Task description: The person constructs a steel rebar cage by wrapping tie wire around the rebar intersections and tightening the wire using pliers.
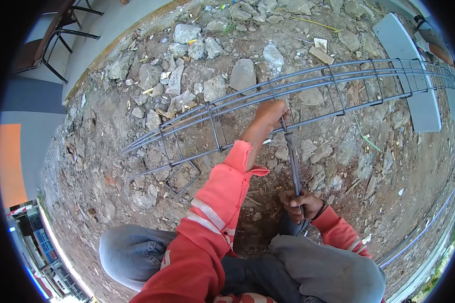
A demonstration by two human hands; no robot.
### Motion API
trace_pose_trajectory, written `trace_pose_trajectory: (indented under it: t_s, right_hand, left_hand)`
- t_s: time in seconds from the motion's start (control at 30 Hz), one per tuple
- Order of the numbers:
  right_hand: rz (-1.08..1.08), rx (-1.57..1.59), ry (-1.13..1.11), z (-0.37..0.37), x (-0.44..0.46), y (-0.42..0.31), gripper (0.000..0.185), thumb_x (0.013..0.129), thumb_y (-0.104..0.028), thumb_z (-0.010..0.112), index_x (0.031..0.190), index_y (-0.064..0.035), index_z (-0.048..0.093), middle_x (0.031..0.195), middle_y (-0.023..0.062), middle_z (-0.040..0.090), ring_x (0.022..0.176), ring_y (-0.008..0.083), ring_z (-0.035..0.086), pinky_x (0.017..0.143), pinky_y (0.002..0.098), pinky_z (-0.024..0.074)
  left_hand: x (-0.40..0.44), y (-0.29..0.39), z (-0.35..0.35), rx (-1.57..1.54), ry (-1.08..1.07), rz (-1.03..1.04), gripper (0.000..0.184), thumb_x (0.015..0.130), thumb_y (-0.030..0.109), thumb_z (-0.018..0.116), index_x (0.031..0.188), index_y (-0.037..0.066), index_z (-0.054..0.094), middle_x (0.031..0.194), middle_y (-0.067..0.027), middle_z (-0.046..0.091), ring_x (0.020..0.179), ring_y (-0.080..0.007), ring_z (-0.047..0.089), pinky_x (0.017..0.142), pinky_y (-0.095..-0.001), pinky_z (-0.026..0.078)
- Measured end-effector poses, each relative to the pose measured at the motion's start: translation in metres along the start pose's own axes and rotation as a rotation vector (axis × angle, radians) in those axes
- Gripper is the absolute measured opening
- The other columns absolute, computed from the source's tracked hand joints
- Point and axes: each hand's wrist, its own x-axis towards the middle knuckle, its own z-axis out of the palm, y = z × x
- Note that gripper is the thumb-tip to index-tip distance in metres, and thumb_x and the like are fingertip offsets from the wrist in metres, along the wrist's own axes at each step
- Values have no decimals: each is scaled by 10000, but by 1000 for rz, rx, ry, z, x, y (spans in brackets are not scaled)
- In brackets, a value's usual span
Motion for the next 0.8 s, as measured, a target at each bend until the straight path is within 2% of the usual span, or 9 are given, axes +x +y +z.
trace_pose_trajectory:
  t_s: [0.07,0.1,0.13,0.2,0.3,0.6,0.67,0.73,0.8]
  right_hand:
    - [-347,-610,597,27,4,2,245,880,-185,692,977,-39,521,737,30,556,525,135,537,510,339,473]
    - [-400,-892,807,46,0,0,218,889,-135,623,1047,-10,539,845,113,627,653,263,645,599,414,520]
    - [-395,-904,796,56,-2,3,218,889,-135,623,1047,-10,539,845,113,627,653,263,645,599,414,520]
    - [-701,-1952,1585,67,-6,15,294,840,-37,587,1131,-5,554,923,187,638,818,376,656,699,480,518]
    - [-588,-1920,1632,66,-13,10,387,813,2,553,1199,-16,561,1004,232,616,932,447,607,778,510,497]
    - [-556,-1975,1582,62,-25,-12,376,852,-26,564,1227,-15,570,1036,240,617,906,446,610,799,507,491]
    - [-541,-2053,1465,60,-29,-15,314,884,-89,597,1189,-11,582,1031,259,616,933,448,605,797,505,485]
    - [-584,-2014,1488,60,-24,-22,274,898,-222,667,1046,6,640,897,250,649,851,447,624,733,495,495]
    - [-364,-1869,1530,68,-18,-26,365,870,-344,727,872,16,664,724,223,648,728,459,625,652,488,495]
  left_hand:
    - [-2,3,-2,52,-17,53,208,735,119,526,901,30,612,920,-93,692,754,-172,633,667,-413,517]
    - [-5,6,-2,25,-14,41,207,752,124,532,907,19,622,910,-97,691,743,-168,635,627,-383,522]
    - [0,3,-2,20,-1,49,207,752,124,532,907,19,622,910,-97,691,743,-168,635,627,-383,522]
    - [6,-2,0,49,13,50,215,769,124,537,926,10,631,908,-102,691,732,-163,633,599,-368,530]
    - [10,-5,0,41,12,36,211,774,121,547,923,3,639,897,-99,689,730,-167,634,608,-378,543]
    - [-2,7,-3,31,-27,47,216,760,141,555,906,6,640,884,-97,678,747,-188,636,663,-394,525]
    - [-10,11,-2,-7,-10,36,237,759,136,546,938,6,630,910,-105,677,774,-191,638,689,-396,526]
    - [-4,6,-2,33,-30,31,253,761,130,537,967,11,624,920,-105,676,788,-193,639,717,-400,522]
    - [-3,3,0,22,-15,10,237,754,117,527,948,17,620,926,-112,679,786,-192,641,721,-405,524]
